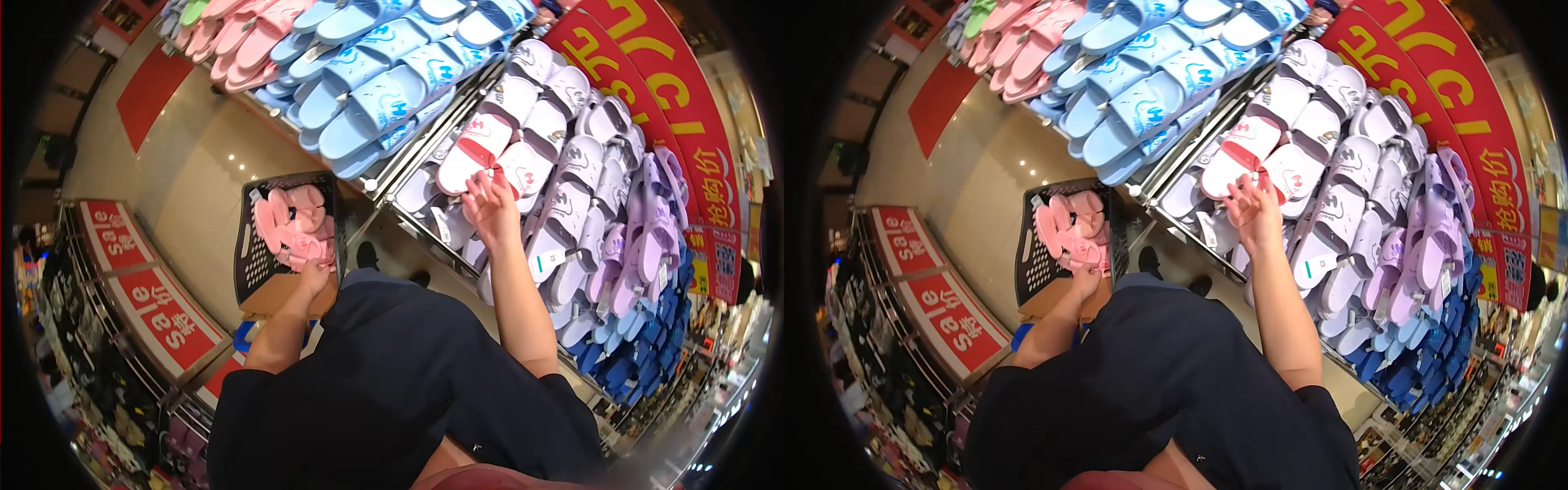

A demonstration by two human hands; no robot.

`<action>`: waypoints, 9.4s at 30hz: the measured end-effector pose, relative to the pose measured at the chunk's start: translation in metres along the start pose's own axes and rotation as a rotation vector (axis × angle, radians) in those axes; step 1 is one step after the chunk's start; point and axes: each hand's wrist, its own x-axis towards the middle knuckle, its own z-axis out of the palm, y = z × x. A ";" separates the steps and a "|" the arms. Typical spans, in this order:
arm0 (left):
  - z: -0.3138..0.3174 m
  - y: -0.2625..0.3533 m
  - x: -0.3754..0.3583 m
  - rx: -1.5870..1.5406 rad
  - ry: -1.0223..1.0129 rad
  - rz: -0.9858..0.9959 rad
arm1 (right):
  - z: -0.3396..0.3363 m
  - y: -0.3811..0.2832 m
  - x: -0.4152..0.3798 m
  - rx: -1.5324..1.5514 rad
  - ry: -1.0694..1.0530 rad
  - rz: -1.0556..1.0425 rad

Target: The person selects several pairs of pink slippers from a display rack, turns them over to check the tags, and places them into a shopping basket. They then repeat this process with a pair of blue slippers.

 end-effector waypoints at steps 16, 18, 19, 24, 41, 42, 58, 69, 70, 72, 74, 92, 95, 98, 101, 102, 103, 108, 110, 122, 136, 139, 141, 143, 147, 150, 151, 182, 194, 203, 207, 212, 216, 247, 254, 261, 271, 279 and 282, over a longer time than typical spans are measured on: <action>-0.008 0.028 -0.096 -0.570 0.131 -0.108 | 0.025 -0.007 0.024 0.439 -0.014 -0.045; -0.019 0.077 -0.112 -0.598 0.066 -0.071 | 0.035 -0.013 -0.008 0.362 -0.084 -0.037; -0.021 0.095 -0.116 -0.636 0.037 -0.017 | 0.040 -0.014 -0.027 0.325 -0.113 -0.038; -0.031 0.184 -0.130 -0.791 -0.207 0.316 | 0.047 -0.022 -0.103 0.123 -0.584 0.119; -0.006 0.289 -0.148 -1.332 -0.654 0.339 | 0.054 -0.052 -0.187 -1.217 -0.564 -0.073; -0.002 0.294 -0.147 -1.308 -0.648 0.346 | 0.060 -0.057 -0.191 -1.322 -0.489 -0.201; -0.009 0.347 -0.203 -1.468 -1.049 0.274 | 0.008 -0.047 -0.174 -1.094 0.045 -0.769; -0.004 0.315 -0.189 -0.946 -0.535 0.619 | 0.005 -0.050 -0.172 -1.066 -0.063 -0.674; -0.007 0.313 -0.189 -0.928 -0.505 0.607 | 0.005 -0.049 -0.171 -1.068 -0.091 -0.666; -0.012 0.312 -0.192 -0.891 -0.449 0.587 | 0.006 -0.047 -0.168 -1.071 -0.142 -0.654; -0.016 0.316 -0.197 -0.825 -0.394 0.561 | 0.006 -0.047 -0.165 -1.096 -0.172 -0.633; -0.041 0.334 -0.231 -0.206 0.474 0.931 | 0.008 -0.052 -0.167 -1.413 -0.194 -1.267; -0.052 0.363 -0.249 0.155 0.381 1.052 | 0.007 -0.054 -0.170 -1.471 -0.218 -1.362; -0.043 0.390 -0.249 0.293 0.187 0.936 | 0.009 -0.055 -0.172 -1.500 -0.333 -1.431; -0.029 0.388 -0.235 0.045 -0.017 0.771 | 0.005 -0.049 -0.173 -1.536 -0.408 -1.431; -0.023 0.383 -0.220 -0.112 -0.050 0.900 | 0.000 -0.044 -0.171 -1.540 -0.417 -1.410; -0.024 0.379 -0.214 -0.260 -0.163 0.784 | -0.003 -0.041 -0.170 -1.544 -0.428 -1.391; -0.036 0.360 -0.192 -0.636 -0.348 0.456 | 0.000 -0.065 -0.175 -1.351 -0.535 -1.267; -0.043 0.353 -0.187 -0.753 -0.340 0.433 | -0.008 -0.078 -0.180 -1.136 -0.421 -1.263; -0.029 0.351 -0.193 -1.141 -0.707 0.210 | -0.047 -0.021 -0.156 -0.172 -0.705 0.176; -0.055 0.348 -0.194 -1.213 -0.608 0.306 | -0.085 -0.043 -0.147 -0.579 -0.828 -0.055; -0.067 0.338 -0.193 -1.135 -0.416 0.329 | -0.083 -0.063 -0.156 -0.224 -0.771 0.055; -0.068 0.333 -0.195 -1.081 -0.327 0.347 | -0.085 -0.069 -0.160 -0.135 -0.740 0.182; -0.065 0.331 -0.204 -1.067 -0.268 0.339 | -0.089 -0.071 -0.161 -0.001 -0.740 0.318; -0.058 0.316 -0.217 -1.072 -0.200 0.287 | -0.073 -0.067 -0.169 0.174 -0.768 0.438; -0.053 0.303 -0.229 -1.083 -0.167 0.262 | -0.069 -0.063 -0.170 0.359 -0.848 0.580; -0.051 0.301 -0.233 -1.088 -0.157 0.257 | -0.068 -0.061 -0.169 0.451 -0.873 0.640; -0.168 0.011 -0.120 -1.620 0.561 -0.486 | -0.066 0.091 -0.181 -0.963 -0.369 0.390; -0.136 -0.063 0.009 -1.767 0.239 -0.239 | -0.079 0.135 -0.222 -0.988 -0.197 0.386; -0.089 -0.053 0.030 -1.540 -0.141 -0.235 | -0.114 0.154 -0.246 -0.937 0.039 0.338; -0.058 -0.052 0.021 -1.199 -0.378 -0.462 | -0.123 0.165 -0.257 -0.932 0.123 0.322; -0.057 -0.006 -0.071 -0.569 -0.410 -0.134 | -0.142 0.188 -0.258 -0.907 0.159 0.289; -0.080 -0.008 -0.113 0.053 -0.335 0.316 | -0.158 0.199 -0.249 -0.920 0.149 0.266; -0.068 -0.003 -0.235 0.917 0.054 0.504 | -0.291 0.211 -0.280 -1.347 0.197 -0.004; -0.060 -0.001 -0.240 0.919 0.087 0.504 | -0.407 0.228 -0.328 -1.091 0.414 0.405; -0.044 0.012 -0.265 0.901 0.137 0.444 | -0.458 0.248 -0.367 -1.010 0.527 0.646; -0.032 0.000 -0.279 0.838 0.184 0.383 | -0.402 0.246 -0.332 -0.963 0.383 0.476; -0.039 0.007 -0.285 0.831 0.133 0.330 | -0.368 0.253 -0.285 -1.122 0.225 0.466; -0.040 -0.001 -0.279 0.814 0.125 0.334 | -0.333 0.256 -0.266 -1.136 0.143 0.355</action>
